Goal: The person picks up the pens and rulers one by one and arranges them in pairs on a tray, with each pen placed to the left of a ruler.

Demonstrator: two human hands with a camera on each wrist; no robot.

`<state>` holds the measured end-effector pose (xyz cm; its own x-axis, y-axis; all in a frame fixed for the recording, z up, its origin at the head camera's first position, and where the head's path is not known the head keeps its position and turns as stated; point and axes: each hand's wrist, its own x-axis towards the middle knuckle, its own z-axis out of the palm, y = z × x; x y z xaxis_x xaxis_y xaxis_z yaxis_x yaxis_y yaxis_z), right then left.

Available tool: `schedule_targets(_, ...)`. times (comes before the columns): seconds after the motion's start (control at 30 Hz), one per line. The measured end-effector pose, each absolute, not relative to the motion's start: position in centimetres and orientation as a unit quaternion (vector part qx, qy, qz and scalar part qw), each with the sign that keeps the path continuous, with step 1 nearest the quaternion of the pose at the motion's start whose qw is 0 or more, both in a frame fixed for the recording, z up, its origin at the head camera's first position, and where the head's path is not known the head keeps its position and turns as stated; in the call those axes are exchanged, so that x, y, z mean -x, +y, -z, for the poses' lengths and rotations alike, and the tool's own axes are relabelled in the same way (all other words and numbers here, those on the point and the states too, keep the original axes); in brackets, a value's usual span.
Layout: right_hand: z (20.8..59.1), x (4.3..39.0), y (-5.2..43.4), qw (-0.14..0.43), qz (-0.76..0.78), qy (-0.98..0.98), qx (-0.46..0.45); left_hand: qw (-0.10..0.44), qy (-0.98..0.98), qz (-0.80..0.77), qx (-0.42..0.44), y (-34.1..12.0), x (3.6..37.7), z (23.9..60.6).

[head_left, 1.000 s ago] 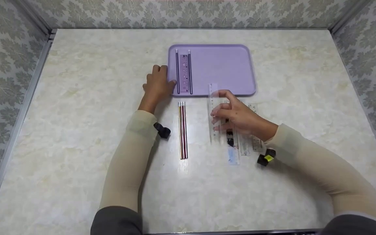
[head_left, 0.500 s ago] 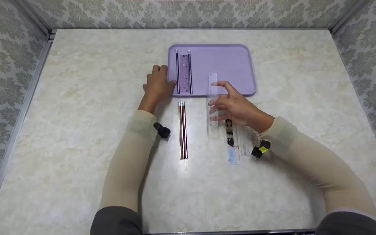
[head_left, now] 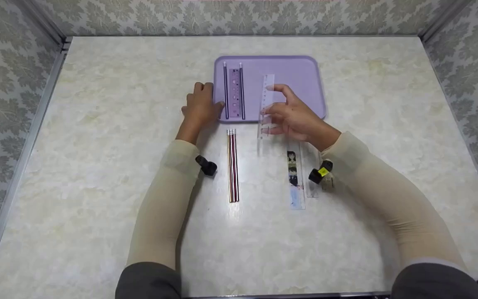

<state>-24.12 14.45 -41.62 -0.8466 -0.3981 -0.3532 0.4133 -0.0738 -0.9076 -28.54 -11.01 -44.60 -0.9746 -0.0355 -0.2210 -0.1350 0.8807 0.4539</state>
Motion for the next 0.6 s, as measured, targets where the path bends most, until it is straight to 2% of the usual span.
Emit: schedule_targets(0.6, 41.3, 27.9, 13.1, 0.268, 0.749, 0.603, -0.056, 0.101, 0.962, -0.248, 0.045, -11.1, 28.6, 44.6)
